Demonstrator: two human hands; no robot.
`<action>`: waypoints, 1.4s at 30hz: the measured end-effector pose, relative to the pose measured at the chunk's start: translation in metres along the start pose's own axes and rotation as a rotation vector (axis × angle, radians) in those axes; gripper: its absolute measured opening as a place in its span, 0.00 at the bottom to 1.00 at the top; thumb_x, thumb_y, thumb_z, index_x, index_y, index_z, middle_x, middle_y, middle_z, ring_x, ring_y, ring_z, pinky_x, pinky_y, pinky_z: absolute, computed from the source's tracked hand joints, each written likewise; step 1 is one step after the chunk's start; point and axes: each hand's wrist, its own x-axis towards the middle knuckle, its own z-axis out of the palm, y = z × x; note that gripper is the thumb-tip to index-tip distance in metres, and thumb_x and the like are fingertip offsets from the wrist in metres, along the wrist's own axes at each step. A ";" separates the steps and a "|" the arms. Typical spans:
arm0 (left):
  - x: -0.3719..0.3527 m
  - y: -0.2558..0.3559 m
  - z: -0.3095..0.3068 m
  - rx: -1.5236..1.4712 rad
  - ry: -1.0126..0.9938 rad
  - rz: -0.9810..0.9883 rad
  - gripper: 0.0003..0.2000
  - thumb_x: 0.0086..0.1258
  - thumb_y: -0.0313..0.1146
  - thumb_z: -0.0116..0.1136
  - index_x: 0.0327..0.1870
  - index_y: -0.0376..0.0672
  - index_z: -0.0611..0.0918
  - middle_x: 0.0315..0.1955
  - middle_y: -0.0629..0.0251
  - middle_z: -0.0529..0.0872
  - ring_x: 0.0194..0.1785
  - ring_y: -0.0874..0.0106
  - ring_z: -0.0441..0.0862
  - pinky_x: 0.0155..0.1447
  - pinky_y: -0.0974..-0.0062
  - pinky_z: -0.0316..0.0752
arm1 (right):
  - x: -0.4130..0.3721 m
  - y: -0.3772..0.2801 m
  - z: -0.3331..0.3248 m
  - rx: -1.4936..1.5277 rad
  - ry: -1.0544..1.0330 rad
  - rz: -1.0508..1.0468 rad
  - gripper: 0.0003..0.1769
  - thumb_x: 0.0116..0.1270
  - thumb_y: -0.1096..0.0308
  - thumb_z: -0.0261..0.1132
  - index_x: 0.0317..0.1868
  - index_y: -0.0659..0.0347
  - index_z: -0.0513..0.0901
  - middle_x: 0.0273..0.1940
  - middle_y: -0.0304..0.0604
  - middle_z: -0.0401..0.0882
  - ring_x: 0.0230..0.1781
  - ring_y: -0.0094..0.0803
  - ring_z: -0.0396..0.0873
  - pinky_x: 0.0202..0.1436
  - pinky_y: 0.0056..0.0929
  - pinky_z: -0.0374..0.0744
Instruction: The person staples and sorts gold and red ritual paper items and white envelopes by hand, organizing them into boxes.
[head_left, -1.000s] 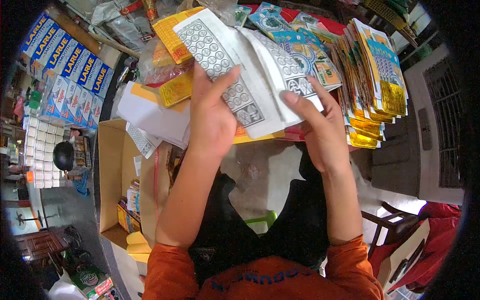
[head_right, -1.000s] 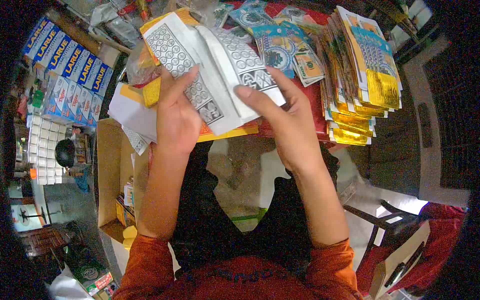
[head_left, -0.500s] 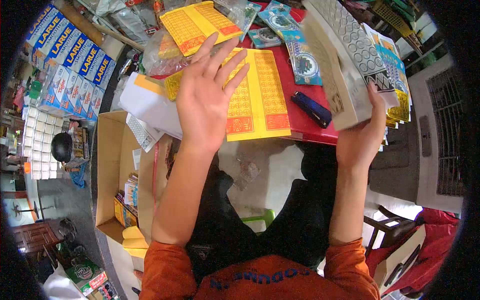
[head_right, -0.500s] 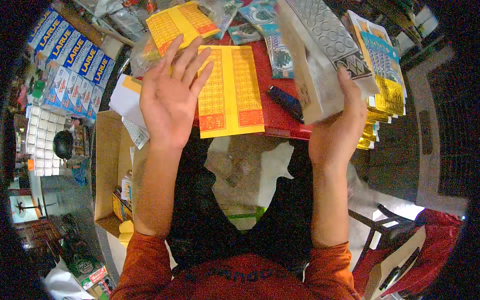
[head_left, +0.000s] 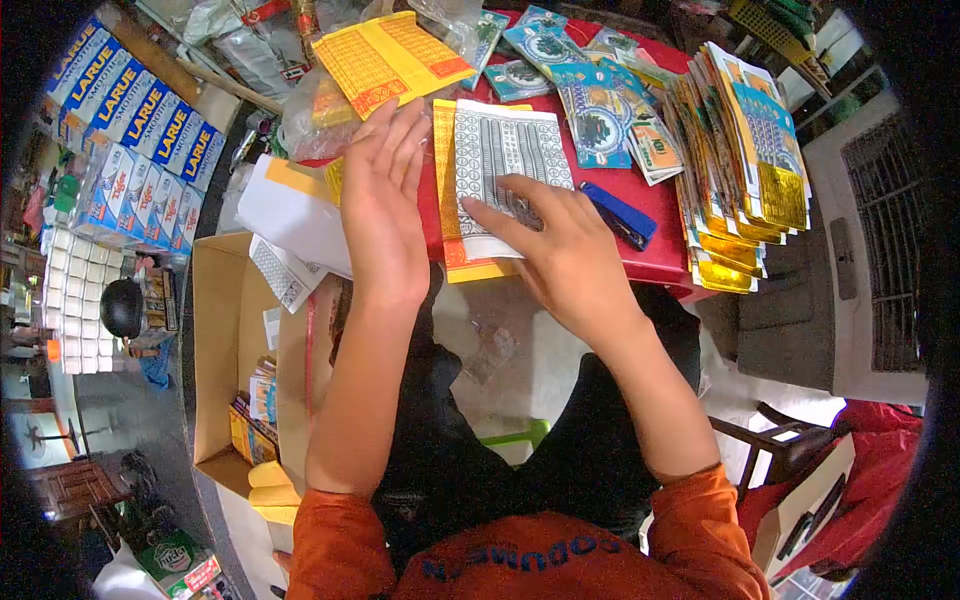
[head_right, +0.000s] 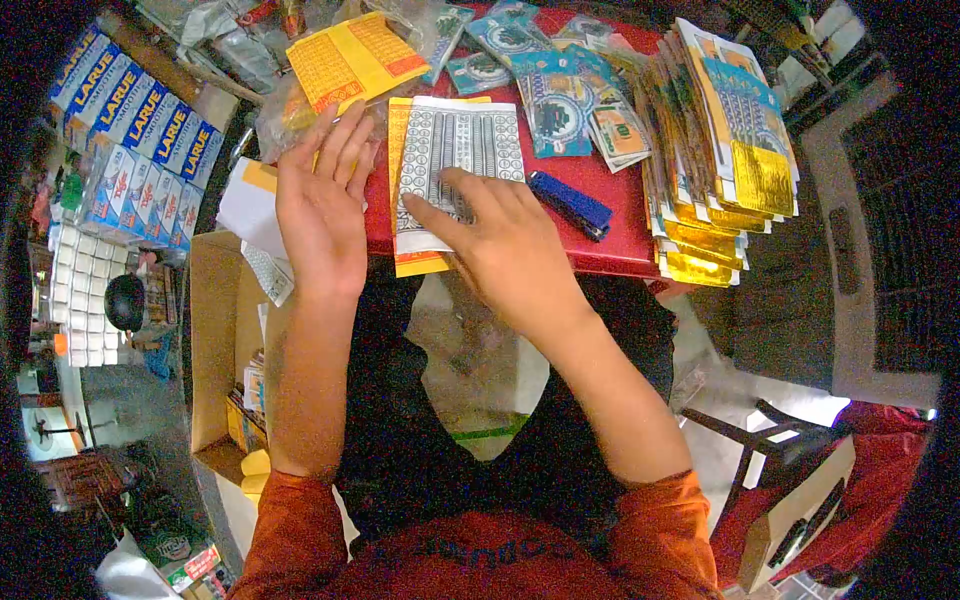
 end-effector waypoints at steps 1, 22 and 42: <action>0.000 0.001 -0.001 -0.001 0.012 0.000 0.27 0.79 0.45 0.44 0.70 0.32 0.69 0.70 0.44 0.72 0.74 0.57 0.69 0.80 0.63 0.60 | 0.000 0.000 0.001 -0.012 0.011 -0.010 0.28 0.60 0.68 0.68 0.64 0.46 0.81 0.60 0.47 0.77 0.54 0.46 0.78 0.59 0.42 0.77; -0.022 0.046 -0.122 0.530 0.535 0.258 0.22 0.71 0.42 0.61 0.58 0.35 0.76 0.50 0.61 0.81 0.55 0.67 0.80 0.61 0.71 0.74 | -0.001 -0.012 -0.011 0.167 -0.003 -0.034 0.24 0.65 0.53 0.70 0.59 0.53 0.84 0.59 0.48 0.78 0.59 0.48 0.76 0.63 0.45 0.72; -0.073 0.031 -0.086 0.668 0.396 0.150 0.16 0.74 0.39 0.60 0.46 0.31 0.84 0.37 0.61 0.87 0.38 0.75 0.83 0.45 0.76 0.77 | -0.022 -0.014 -0.019 0.370 0.132 -0.116 0.18 0.66 0.63 0.70 0.55 0.56 0.84 0.55 0.48 0.79 0.54 0.48 0.79 0.59 0.44 0.76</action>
